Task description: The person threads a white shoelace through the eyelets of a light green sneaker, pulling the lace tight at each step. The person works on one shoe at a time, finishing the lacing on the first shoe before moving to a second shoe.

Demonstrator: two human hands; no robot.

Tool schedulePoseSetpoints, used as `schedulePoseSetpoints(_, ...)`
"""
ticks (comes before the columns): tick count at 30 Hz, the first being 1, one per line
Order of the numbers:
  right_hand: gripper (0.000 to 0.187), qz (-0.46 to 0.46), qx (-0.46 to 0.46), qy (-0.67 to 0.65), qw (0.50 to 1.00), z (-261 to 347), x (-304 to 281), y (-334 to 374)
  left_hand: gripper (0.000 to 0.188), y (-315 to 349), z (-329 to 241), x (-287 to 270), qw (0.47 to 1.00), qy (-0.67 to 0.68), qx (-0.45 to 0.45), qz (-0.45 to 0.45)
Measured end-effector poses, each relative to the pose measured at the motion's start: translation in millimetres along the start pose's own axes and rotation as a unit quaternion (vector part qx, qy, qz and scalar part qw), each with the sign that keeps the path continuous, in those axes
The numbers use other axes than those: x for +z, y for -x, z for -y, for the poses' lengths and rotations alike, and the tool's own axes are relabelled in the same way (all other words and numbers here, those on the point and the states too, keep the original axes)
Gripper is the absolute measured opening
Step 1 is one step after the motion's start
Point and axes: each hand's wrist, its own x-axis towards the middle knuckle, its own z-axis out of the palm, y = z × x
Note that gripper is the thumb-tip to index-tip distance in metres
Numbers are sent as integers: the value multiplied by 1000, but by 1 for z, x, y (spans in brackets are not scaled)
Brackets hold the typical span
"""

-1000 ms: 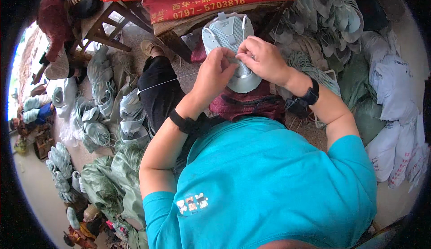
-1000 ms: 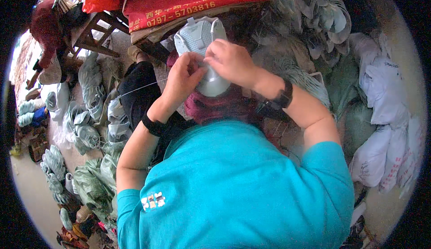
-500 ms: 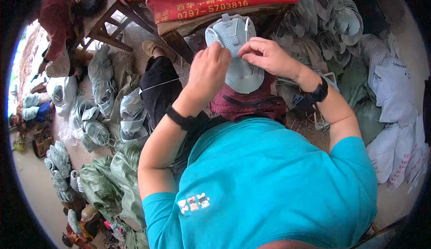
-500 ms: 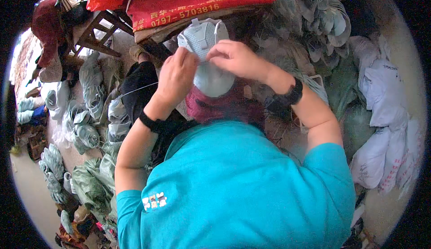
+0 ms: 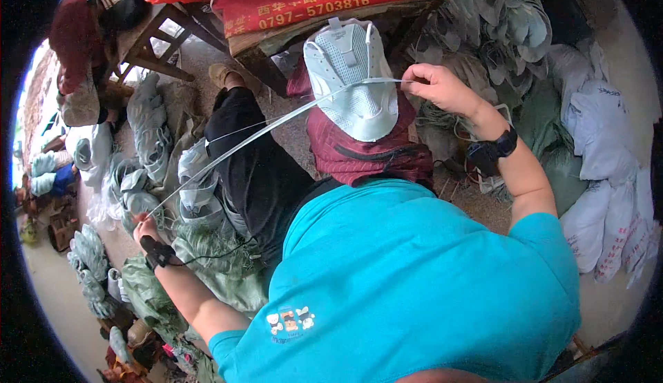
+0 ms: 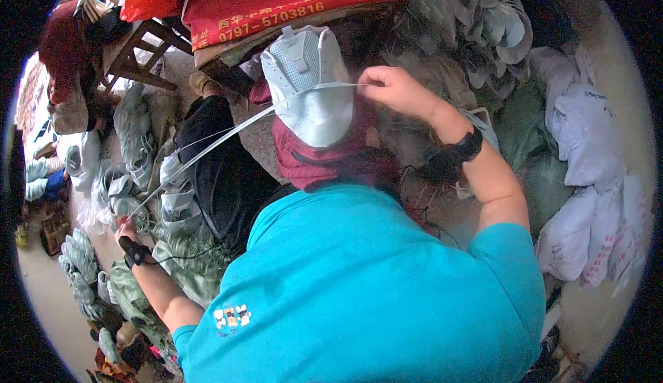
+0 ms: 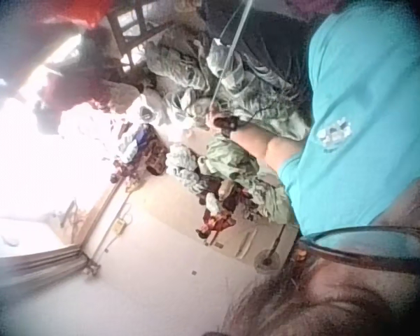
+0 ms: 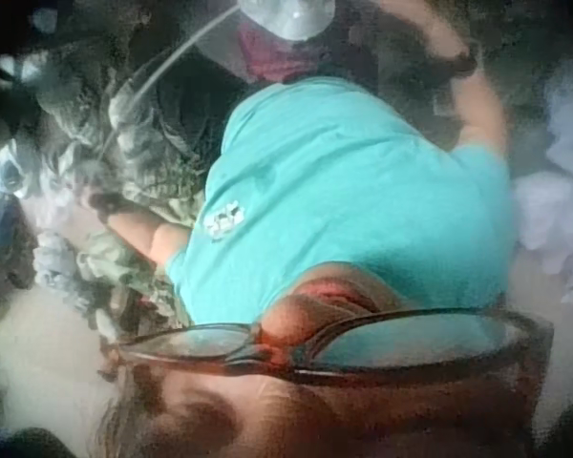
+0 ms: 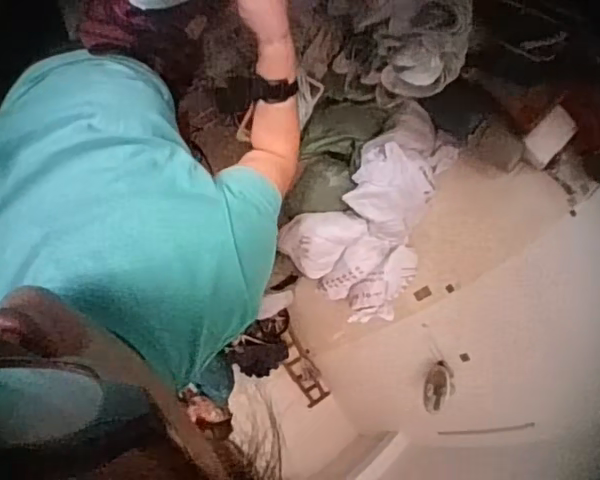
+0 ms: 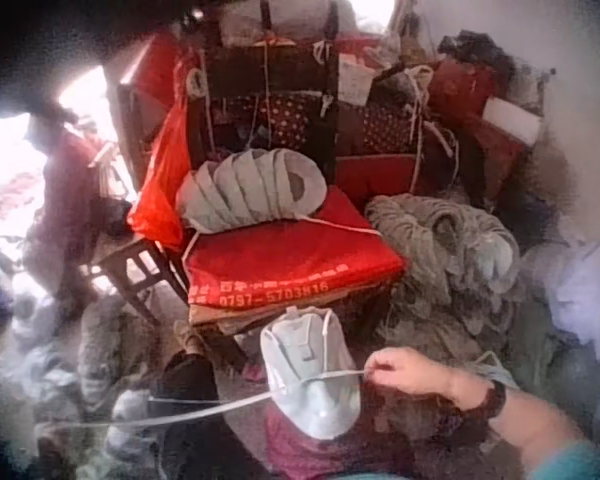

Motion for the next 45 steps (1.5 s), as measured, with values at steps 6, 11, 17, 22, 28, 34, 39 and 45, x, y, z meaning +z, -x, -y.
schedulePoseSetpoints(6, 26, -58, 299, 236, 923, -76, -31, 27, 5, -38, -125, 166, 852, 498, -160, 14)
schedulePoseSetpoints(11, 31, -245, 226, -538, 774, -163, -63, 56, 32, 30, -328, 319, 949, 274, 27, 156)
schedulePoseSetpoints(17, 34, -448, 209, -686, 534, -272, -138, 116, 16, 92, -390, 421, 902, 315, 37, 292)
schedulePoseSetpoints(22, 26, -449, 317, -247, 798, -367, -220, 331, 13, 106, -371, 468, 884, 315, 44, 342)
schedulePoseSetpoints(28, 49, -176, 144, 243, 943, -324, -101, 228, 19, 121, -378, 461, 915, 213, 35, 342)
schedulePoseSetpoints(34, 24, -253, 221, -335, 880, -43, -8, 29, 21, 122, -386, 456, 919, 216, -35, 329)
schedulePoseSetpoints(39, 18, -114, 82, -268, 953, 38, 18, -3, 22, 124, -395, 458, 923, 218, -50, 314)
schedulePoseSetpoints(45, 16, -48, 83, -122, 988, 50, 23, -19, 21, 121, -399, 462, 931, 194, -32, 308)
